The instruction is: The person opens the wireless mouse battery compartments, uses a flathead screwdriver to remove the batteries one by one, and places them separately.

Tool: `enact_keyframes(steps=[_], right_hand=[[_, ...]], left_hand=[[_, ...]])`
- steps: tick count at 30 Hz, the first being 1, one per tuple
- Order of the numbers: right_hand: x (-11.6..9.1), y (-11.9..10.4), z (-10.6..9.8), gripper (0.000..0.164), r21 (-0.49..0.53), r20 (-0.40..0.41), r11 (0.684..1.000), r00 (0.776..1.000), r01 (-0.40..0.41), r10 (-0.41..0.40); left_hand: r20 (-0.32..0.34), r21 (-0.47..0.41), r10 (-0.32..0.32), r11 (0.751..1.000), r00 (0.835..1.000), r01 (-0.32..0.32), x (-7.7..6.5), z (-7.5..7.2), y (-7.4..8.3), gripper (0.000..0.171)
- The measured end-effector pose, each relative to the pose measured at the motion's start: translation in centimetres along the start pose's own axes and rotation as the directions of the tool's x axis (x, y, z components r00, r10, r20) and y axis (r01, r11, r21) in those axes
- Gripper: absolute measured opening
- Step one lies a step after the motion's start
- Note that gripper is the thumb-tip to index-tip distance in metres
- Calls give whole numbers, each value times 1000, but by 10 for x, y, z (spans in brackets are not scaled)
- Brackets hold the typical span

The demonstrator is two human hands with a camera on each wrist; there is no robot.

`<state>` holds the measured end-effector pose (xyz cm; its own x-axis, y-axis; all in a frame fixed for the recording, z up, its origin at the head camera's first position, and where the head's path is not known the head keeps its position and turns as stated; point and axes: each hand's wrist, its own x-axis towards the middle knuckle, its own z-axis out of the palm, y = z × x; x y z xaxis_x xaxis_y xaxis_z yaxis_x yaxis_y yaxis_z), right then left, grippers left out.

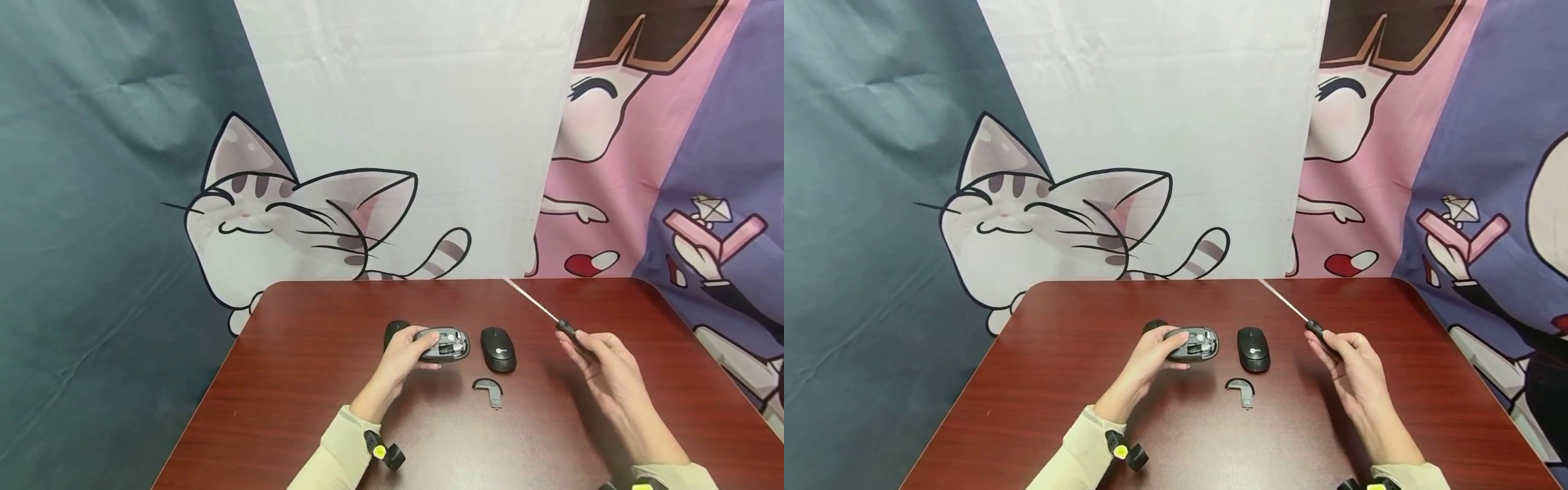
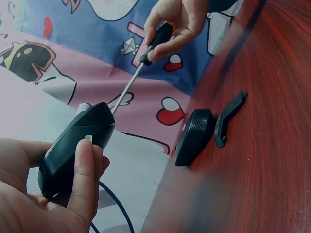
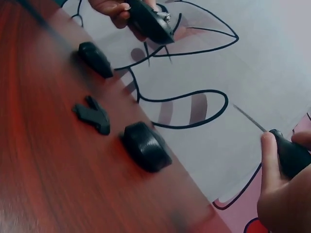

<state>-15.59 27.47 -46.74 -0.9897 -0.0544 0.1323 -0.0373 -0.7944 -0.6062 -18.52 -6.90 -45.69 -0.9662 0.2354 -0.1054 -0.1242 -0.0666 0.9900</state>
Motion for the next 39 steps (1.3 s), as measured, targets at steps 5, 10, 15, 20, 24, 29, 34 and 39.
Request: enact_keyframes(steps=[5, 10, 15, 20, 24, 29, 34, 39], right_hand=[[-2, 0, -3, 23, -151, 69, 977, 984, -152, 164], [-4, 3, -5, 27, -230, 104, 945, 960, -232, 261], [-9, 12, -7, 27, -328, 42, 892, 939, -310, 342], [-14, 21, -5, 19, -505, -51, 793, 928, -342, 369], [-15, 24, 0, 37, -662, -136, 685, 947, -304, 289], [-15, 23, 3, 53, -937, -225, 249, 968, -246, 111], [-17, 20, 1, 47, -964, -159, -203, 985, -171, -71], [-17, 18, -1, 46, -941, -99, -312, 989, -130, -111]], left_hand=[[8, 6, 0, 1000, 1000, 0, -1, 1, 0, 42], [2, 12, -6, 1000, 1000, 6, -3, 0, 1, 44], [-4, 9, -9, 1000, 1000, 9, -4, -2, -1, 45], [4, 14, -4, 1000, 1000, 4, -4, -3, -4, 45], [0, 18, 9, 1000, 1000, -9, -4, -5, -5, 44], [6, 26, 3, 1000, 1000, -3, -5, -6, -5, 42], [16, 36, -3, 999, 1000, 2, -7, -6, -6, 42], [16, 30, 8, 1000, 1000, -9, -8, -6, -6, 42]])
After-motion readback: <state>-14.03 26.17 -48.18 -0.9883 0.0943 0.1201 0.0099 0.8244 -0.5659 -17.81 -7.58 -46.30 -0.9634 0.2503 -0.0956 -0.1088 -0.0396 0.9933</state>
